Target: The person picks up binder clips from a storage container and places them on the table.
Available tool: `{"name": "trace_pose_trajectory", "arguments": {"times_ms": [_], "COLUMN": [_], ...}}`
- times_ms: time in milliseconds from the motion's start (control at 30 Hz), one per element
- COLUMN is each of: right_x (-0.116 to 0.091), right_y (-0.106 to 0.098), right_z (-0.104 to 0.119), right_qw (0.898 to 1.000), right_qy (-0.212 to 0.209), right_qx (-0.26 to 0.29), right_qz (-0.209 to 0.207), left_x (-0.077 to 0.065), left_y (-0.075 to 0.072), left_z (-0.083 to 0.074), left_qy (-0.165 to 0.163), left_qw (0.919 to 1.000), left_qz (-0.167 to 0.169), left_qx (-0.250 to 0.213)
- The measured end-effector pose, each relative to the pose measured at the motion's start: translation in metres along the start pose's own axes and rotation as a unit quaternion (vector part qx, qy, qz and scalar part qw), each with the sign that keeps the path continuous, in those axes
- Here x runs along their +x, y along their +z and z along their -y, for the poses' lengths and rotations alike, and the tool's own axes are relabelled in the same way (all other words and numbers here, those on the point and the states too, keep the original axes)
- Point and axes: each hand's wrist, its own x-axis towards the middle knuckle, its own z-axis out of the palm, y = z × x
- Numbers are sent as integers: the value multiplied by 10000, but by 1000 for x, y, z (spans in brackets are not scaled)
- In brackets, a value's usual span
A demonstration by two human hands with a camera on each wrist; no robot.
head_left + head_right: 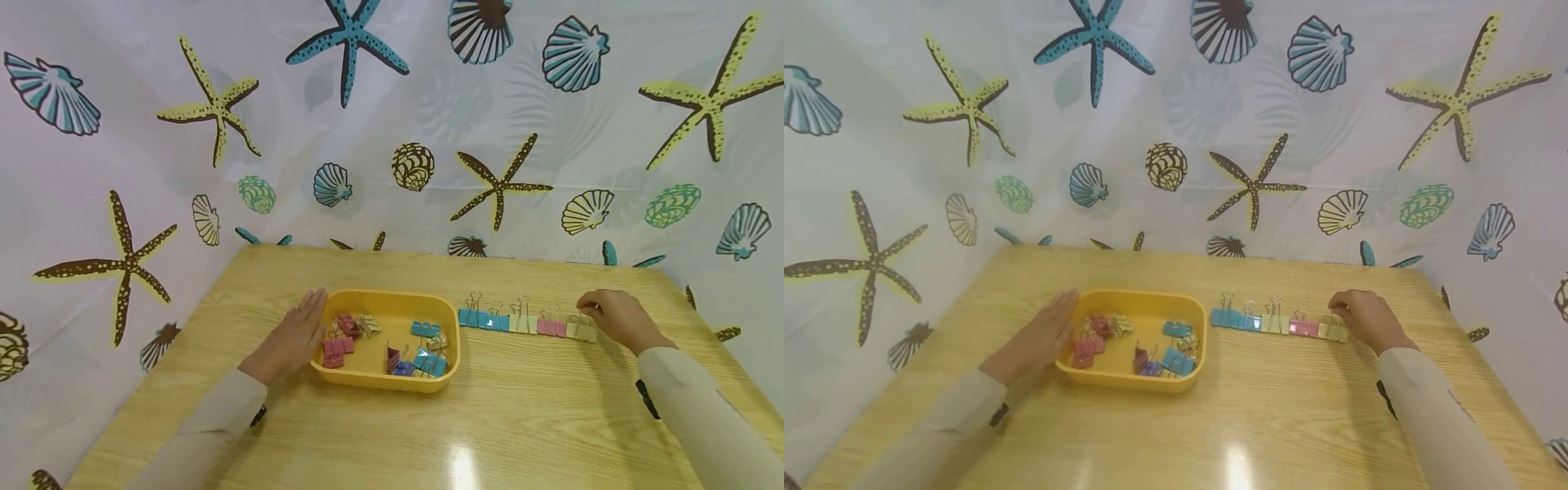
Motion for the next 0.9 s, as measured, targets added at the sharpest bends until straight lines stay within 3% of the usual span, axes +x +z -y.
{"name": "trace_pose_trajectory", "arguments": {"times_ms": [700,900], "right_x": [-7,-11], "right_y": [-8,-16], "right_z": [1,10], "right_qw": [9995,9992], "right_qy": [254,377], "right_qx": [121,2], "right_qz": [114,-133], "left_x": [3,2], "left_y": [6,5], "left_z": [2,3], "left_qy": [52,57], "left_qw": [9999,9999], "left_qz": [-68,-105], "left_qx": [72,21]}}
